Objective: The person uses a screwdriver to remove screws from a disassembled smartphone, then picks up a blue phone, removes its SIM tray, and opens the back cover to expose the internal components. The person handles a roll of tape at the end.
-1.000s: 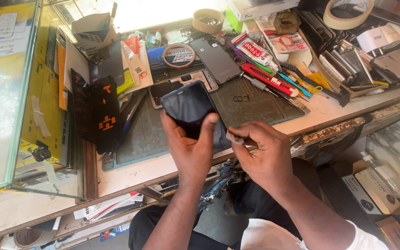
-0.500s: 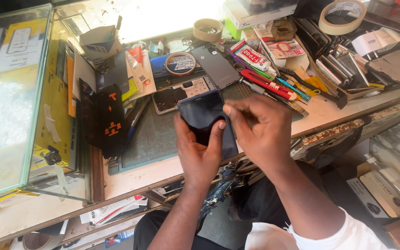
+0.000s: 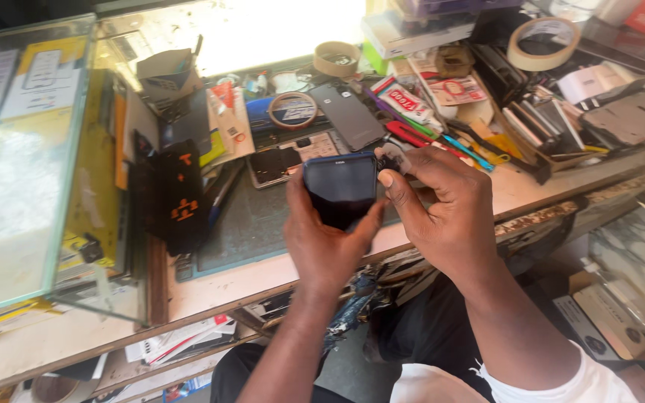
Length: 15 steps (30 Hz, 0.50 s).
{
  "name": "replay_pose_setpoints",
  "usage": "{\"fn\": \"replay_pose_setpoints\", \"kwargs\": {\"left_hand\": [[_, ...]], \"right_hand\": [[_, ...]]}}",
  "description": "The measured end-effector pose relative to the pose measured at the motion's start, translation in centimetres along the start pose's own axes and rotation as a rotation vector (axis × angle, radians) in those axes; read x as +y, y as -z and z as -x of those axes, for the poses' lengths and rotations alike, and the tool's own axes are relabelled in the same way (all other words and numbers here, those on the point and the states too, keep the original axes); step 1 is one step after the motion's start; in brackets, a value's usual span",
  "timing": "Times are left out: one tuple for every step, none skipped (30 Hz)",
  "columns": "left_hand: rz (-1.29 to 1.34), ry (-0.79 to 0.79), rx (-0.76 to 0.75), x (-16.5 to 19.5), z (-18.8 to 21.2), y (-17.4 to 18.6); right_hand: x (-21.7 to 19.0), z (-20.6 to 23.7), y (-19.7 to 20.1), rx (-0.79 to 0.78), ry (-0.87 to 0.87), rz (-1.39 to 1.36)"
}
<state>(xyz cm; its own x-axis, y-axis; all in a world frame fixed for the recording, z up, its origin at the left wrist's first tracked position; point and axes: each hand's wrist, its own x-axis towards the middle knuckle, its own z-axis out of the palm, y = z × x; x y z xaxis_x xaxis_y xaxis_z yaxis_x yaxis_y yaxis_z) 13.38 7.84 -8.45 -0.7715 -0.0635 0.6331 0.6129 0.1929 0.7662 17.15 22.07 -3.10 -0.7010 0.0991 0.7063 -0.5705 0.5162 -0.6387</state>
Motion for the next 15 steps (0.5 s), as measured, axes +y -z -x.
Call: {"fn": "replay_pose_setpoints", "kwargs": {"left_hand": [[-0.076,-0.051,-0.020,-0.1,-0.4,0.2],[-0.156,-0.102,-0.039,-0.2,-0.7,0.4],[-0.176,-0.113,-0.059,-0.3,-1.0,0.4],[-0.198,-0.124,-0.078,-0.5,-1.3,0.4],[-0.223,-0.138,-0.095,-0.6,-1.5,0.3],[-0.215,-0.147,-0.095,-0.7,-1.5,0.3],[-0.204,-0.158,-0.098,-0.7,-1.4,0.2],[-0.191,-0.165,-0.103,-0.8,-1.3,0.1],[-0.189,-0.165,-0.124,-0.9,-1.2,0.0],[-0.189,-0.160,-0.145,-1.0,-1.1,0.0],[-0.190,-0.156,-0.163,-1.1,-0.9,0.1],[-0.184,-0.154,-0.175,-1.2,-0.8,0.1],[-0.178,-0.155,-0.185,-1.4,-0.9,0.1],[-0.174,-0.157,-0.193,-1.5,-1.0,0.1],[-0.176,-0.153,-0.197,-1.6,-1.0,0.2]], "right_hand": [[0.2,0.2,0.3,0.021,-0.023,-0.028],[0.4,0.3,0.4,0.040,-0.046,-0.061],[0.6,0.5,0.5,0.059,-0.067,-0.095],[0.9,0.7,0.3,0.087,-0.093,-0.141],[1.1,0.9,0.0,0.115,-0.116,-0.189],[1.3,1.1,-0.3,0.145,-0.139,-0.238],[1.5,1.3,-0.3,0.158,-0.133,-0.187],[1.6,1.5,-0.3,0.172,-0.131,-0.134],[1.7,1.7,-0.2,0.181,-0.133,-0.079],[1.8,1.8,-0.2,0.180,-0.109,-0.082],[1.8,1.9,-0.1,0.179,-0.083,-0.086],[1.8,1.8,0.0,0.178,-0.053,-0.090],[1.7,1.7,0.2,0.161,-0.033,-0.044],[1.6,1.6,0.6,0.143,-0.012,0.000],[1.4,1.4,0.9,0.125,0.008,0.044]]}}
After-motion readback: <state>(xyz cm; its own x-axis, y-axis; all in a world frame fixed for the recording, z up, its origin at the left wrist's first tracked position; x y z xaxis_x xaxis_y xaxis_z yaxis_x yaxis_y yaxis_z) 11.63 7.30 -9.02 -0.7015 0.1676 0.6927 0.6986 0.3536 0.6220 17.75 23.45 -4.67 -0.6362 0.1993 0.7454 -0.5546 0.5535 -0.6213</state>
